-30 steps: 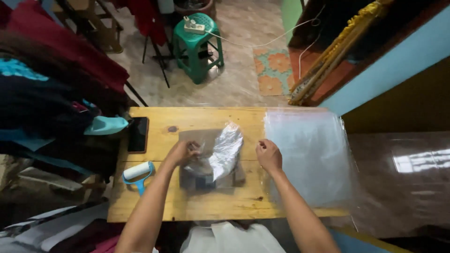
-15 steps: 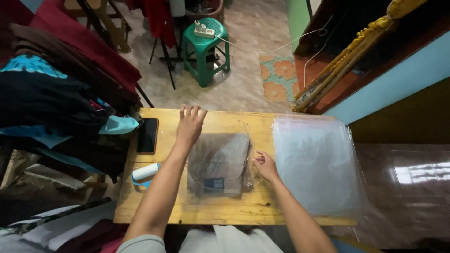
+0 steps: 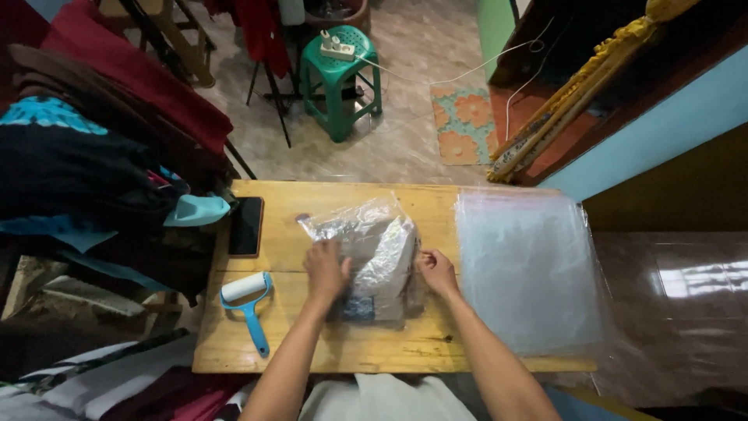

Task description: Lint rolling a pair of brown pants, folding them, and placing them into a plastic bag.

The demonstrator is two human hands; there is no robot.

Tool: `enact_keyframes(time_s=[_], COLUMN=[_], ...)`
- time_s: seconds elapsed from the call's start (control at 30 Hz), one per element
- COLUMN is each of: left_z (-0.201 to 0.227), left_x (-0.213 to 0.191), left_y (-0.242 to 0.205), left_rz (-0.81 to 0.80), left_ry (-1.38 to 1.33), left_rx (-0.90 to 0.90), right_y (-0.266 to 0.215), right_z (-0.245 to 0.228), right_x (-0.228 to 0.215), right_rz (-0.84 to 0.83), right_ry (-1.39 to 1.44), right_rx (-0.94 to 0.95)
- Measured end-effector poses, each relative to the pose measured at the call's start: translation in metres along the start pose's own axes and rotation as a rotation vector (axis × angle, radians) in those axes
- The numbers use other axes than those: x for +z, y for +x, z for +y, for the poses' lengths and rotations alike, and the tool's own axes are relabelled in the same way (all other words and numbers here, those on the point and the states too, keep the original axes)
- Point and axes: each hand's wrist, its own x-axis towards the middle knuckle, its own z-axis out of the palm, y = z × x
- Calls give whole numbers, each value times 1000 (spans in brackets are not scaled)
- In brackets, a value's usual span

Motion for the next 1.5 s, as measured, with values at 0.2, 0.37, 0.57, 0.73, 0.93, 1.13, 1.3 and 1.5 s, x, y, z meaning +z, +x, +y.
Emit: enact_keyframes(time_s=[0.2, 0.37, 0.57, 0.73, 0.93, 1.13, 1.3, 1.5], left_z=[-84, -90, -91, -105, -93, -21, 63, 80], left_x=[41, 30, 27, 29, 12, 20, 13, 16], left_y=[-8, -21, -32, -26, -7, 8, -29, -41], left_rz=[140, -51, 44, -9, 20, 219, -425, -532], left_ry=[-139, -269, -83, -219, -229, -477, -539, -574], left_rx=[-445, -632, -473, -279, -114, 125, -107, -197], right_y=[-17, 12, 12, 6, 13, -83, -90, -103], right_z=[-31, -10, -6, 5, 38, -48, -49, -58], right_x=[-7, 3, 10, 7, 7, -11, -2, -14], right_rz=[29, 18, 41, 115, 61, -253, -367, -388], right_ry=[1, -47, 95, 99, 169, 399, 488, 262], right_rx=[-59, -101, -5, 46, 67, 202, 104, -58])
